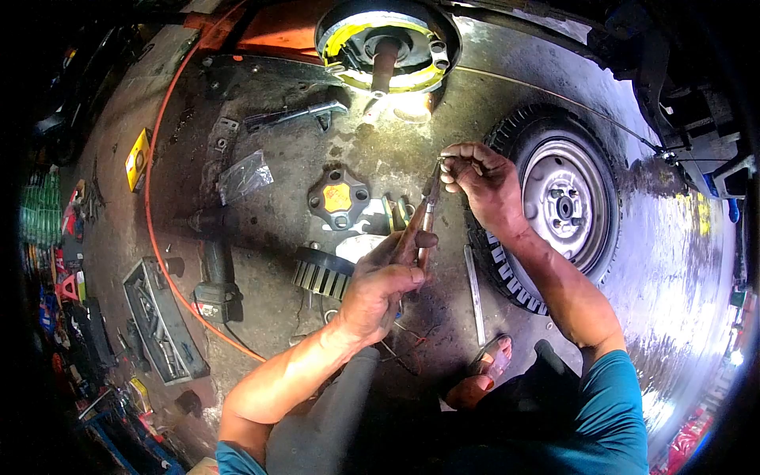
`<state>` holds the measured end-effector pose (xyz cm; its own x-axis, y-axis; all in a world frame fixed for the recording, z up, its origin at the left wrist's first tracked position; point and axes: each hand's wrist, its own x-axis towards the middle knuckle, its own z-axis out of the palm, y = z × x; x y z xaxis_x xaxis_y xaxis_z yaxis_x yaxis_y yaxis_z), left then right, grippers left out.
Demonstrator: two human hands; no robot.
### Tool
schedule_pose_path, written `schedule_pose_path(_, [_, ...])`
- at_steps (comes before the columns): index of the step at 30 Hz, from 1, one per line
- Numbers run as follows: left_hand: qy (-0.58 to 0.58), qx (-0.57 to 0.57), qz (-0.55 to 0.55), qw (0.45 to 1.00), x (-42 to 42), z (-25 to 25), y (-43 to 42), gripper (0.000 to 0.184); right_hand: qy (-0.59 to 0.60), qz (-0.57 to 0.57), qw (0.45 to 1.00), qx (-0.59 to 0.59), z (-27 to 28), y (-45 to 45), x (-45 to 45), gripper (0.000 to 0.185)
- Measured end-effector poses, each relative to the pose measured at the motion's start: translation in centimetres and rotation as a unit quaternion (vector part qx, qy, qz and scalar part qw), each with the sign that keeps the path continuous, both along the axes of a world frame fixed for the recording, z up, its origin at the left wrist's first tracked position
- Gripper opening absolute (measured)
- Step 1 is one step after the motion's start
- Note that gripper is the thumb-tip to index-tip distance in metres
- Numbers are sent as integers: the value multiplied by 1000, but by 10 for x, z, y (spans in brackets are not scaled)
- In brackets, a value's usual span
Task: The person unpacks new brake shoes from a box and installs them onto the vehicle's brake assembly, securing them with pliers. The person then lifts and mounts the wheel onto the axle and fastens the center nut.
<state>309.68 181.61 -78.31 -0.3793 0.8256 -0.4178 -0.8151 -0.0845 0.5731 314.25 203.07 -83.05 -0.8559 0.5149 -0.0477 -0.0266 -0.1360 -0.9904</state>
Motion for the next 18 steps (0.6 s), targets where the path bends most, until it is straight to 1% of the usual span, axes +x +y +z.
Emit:
schedule_pose_path(6, [0,-16,-5,1000,1,-1,0,56,-26,8,997,76,2,0,4,15])
schedule_pose_path(9, [-2,-14,-2,1000,2,2,1,54,-17,9,996,91,-1,2,5,16])
schedule_pose_path(15, [-11,-19,4,1000,1,1,1,49,16,13,997,75,-8,3,6,18])
schedule_pose_path(18, [-15,-19,9,1000,1,0,0,47,29,7,994,102,-9,4,7,18])
